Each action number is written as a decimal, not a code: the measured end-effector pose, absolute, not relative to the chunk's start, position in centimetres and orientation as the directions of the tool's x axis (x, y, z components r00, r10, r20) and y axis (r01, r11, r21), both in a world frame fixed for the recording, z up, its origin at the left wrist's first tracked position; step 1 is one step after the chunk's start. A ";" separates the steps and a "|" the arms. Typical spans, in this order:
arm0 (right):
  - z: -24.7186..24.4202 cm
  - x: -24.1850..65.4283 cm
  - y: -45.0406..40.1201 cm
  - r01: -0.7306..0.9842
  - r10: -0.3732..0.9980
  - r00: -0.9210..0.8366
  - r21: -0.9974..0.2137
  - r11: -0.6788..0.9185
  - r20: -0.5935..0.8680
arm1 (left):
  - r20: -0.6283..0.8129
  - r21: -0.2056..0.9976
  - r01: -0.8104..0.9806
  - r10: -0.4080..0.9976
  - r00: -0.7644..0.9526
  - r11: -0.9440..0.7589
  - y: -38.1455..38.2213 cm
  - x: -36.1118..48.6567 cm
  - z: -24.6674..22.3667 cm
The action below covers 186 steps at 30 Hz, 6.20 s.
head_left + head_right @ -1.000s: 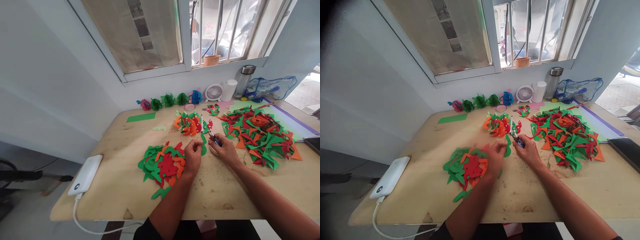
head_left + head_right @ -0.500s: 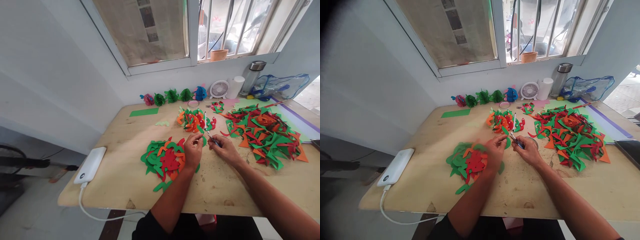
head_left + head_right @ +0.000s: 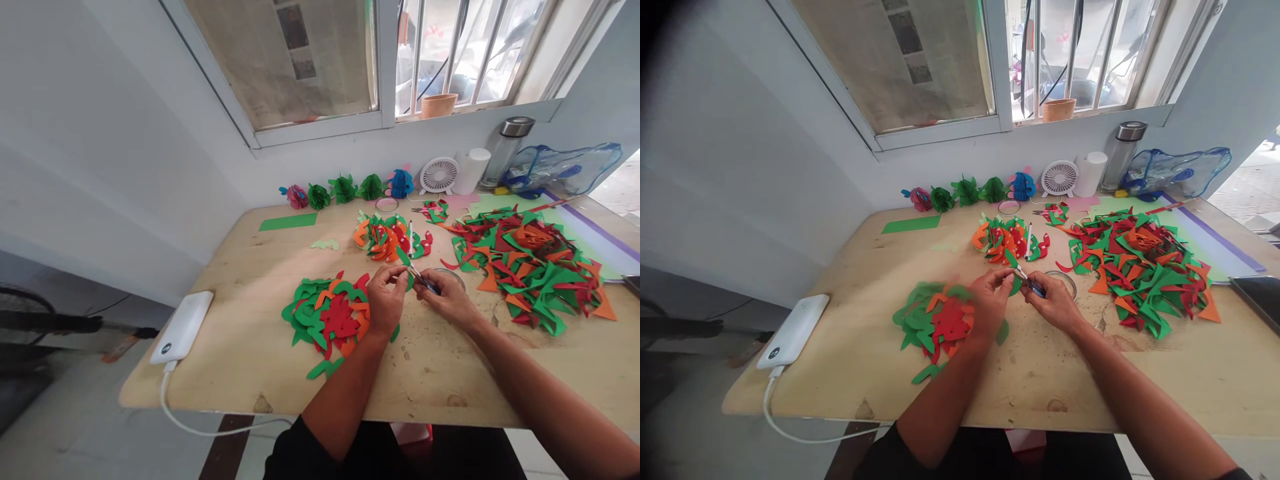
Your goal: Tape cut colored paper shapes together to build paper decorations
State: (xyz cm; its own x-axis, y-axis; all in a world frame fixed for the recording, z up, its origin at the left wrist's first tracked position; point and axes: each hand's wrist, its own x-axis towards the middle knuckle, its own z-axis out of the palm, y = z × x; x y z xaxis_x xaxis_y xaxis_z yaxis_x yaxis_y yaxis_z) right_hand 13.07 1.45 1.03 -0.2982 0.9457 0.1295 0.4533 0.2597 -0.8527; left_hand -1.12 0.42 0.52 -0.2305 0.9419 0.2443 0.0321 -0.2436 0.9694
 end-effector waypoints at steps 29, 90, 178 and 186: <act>0.3 13.0 1.4 0.605 0.926 -0.236 -0.701 0.378 0.296 | 0.206 0.976 0.118 0.946 -0.252 -0.182 0.7 -1.0 0.5; 1.5 15.7 2.2 0.976 0.990 -0.068 -0.197 0.092 0.126 | 0.210 0.971 0.159 0.956 -0.203 -0.180 0.5 -1.0 0.5; 2.3 14.0 1.9 0.006 0.996 -0.054 -0.998 0.069 0.069 | 0.322 0.921 0.224 0.947 0.019 -0.318 -0.1 -0.5 0.8; 2.1 14.1 1.9 0.000 0.995 -0.053 -0.996 0.084 0.084 | 0.165 0.984 -0.057 0.986 -0.023 -0.166 -0.1 -0.3 0.4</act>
